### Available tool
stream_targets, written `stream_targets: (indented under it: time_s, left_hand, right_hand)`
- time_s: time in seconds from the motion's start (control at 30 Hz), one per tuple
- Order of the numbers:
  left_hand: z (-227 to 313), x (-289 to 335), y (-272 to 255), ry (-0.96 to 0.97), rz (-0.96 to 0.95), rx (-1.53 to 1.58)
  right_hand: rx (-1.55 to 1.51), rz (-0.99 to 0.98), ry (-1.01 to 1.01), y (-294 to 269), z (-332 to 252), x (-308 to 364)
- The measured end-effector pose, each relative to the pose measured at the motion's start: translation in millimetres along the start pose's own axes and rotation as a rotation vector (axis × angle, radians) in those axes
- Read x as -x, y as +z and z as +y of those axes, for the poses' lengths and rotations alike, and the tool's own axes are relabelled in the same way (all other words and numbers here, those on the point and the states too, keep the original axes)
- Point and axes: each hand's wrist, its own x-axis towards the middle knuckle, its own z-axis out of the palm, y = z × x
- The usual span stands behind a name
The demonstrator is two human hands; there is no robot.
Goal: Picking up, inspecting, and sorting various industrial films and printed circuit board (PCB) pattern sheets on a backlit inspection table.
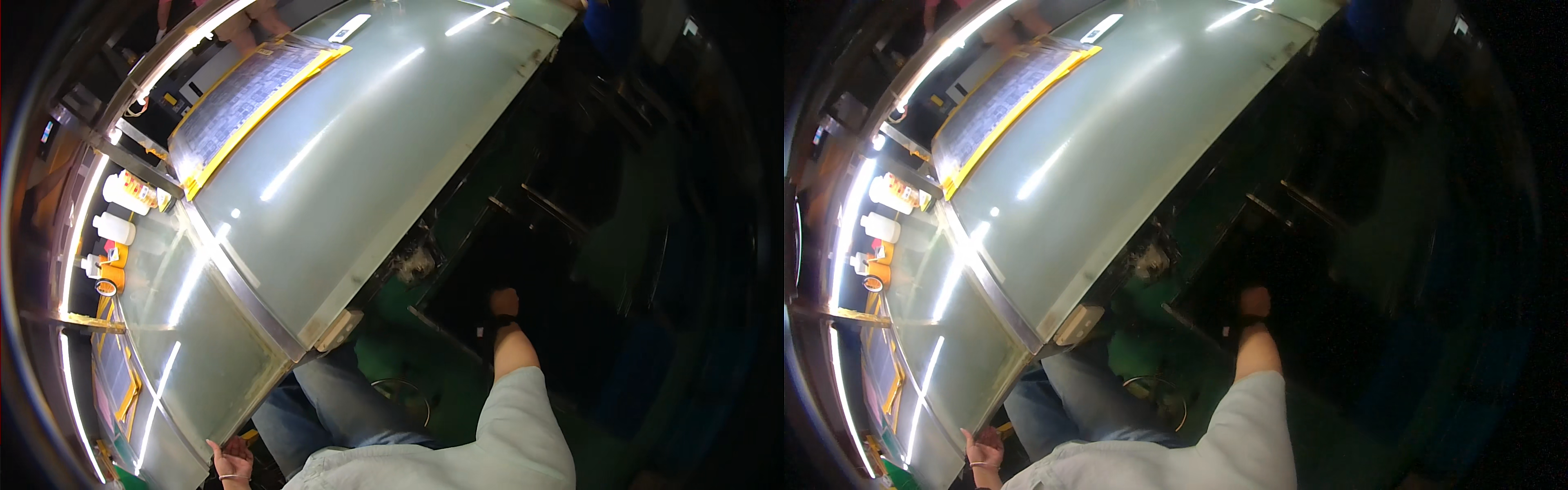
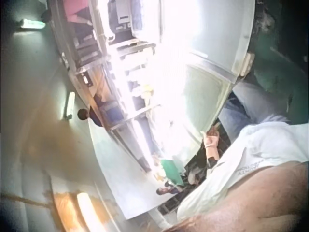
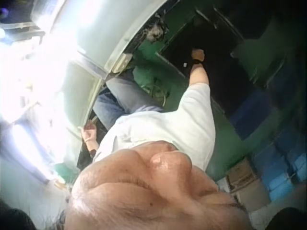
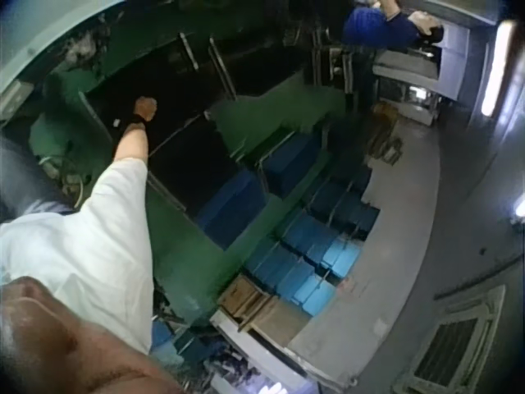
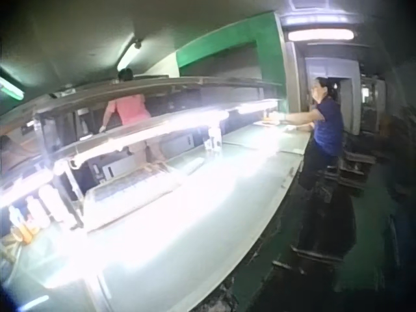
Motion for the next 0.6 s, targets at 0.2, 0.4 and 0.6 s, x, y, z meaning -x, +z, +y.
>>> stream_targets:
  time_s: [0.2, 0.4, 0.6]
  left_hand:
    - [-4.4, -18.2, -11.0, -0.029, 0.003, -0.061]
    - [-1.5, 2.5, -16.4, 0.062, 0.043, 0.03]
    - [-29.3, 11.3, 2.8, 0.012, -0.027, -0.048]
  right_hand:
    - [0.288, 0.098, -0.132, -6.4, 9.9, -22.6]
    - [0.495, 0.106, -0.362, 16.1, -8.7, 3.7]
    - [0.464, 0.074, -0.841, -0.9, 69.0, -73.7]
